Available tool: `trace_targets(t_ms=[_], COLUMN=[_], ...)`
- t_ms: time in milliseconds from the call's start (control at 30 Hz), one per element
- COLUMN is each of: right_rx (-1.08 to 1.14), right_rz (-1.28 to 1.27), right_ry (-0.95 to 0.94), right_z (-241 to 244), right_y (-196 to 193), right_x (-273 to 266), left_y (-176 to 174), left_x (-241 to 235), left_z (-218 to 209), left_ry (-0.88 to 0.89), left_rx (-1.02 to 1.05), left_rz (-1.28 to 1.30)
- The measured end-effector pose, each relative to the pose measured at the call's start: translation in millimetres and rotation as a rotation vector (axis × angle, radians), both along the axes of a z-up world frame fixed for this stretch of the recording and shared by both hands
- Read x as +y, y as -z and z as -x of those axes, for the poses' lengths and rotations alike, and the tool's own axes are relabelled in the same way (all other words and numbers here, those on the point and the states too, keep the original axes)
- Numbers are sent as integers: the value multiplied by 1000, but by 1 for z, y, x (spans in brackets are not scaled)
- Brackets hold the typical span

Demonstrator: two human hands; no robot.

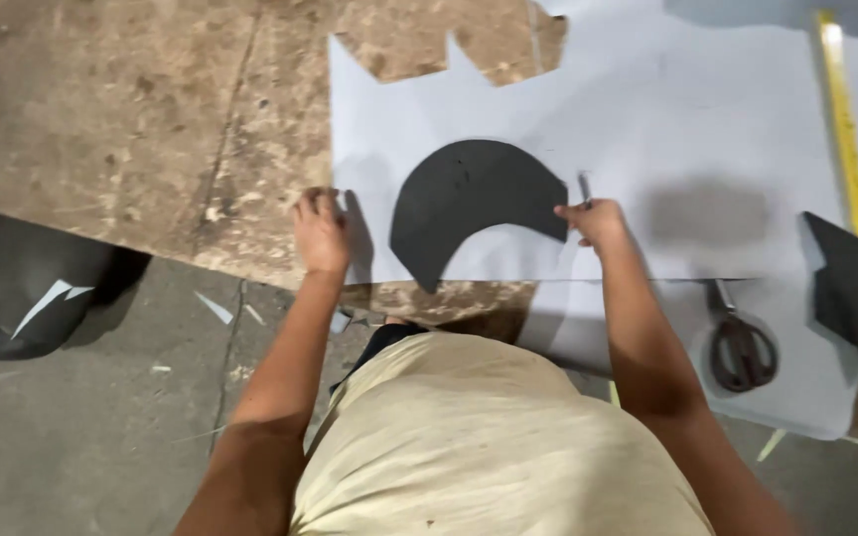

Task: Tracing a template onto fabric and cutting it out with scissors

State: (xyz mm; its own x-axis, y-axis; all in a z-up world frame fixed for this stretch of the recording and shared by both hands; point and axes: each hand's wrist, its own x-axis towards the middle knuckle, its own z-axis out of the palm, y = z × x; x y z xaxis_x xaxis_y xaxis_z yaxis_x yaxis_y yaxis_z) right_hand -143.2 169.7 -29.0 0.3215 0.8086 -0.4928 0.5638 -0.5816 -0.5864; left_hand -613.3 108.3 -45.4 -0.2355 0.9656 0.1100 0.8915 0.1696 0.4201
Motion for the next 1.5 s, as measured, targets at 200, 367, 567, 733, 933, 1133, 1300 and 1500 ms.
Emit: trace_targets(t_ms=[200,367,567,733,933,1133,1300,1500], right_rx=[82,128,-72,90,87,176,149,157], right_rz=[-8,-123,-18,-138,-142,-170,-171,-136], right_ry=[6,43,21,23,-41,10,21,27], right_z=[66,72,77,86,78,77,68,72], right_y=[38,28,12,0,18,16,25,4], right_x=[-42,-55,-58,-63,-71,-77,-74,-74], left_y=[11,-17,7,18,40,45,20,4], left_x=[-14,-2,5,5,15,14,11,16], left_z=[-3,-8,13,22,31,39,37,28], left_ry=[40,121,148,195,143,137,220,518], left_rx=[-188,-326,-165,-561,-913,-977,-863,-258], left_rz=[188,208,160,2,7,15,16,-32])
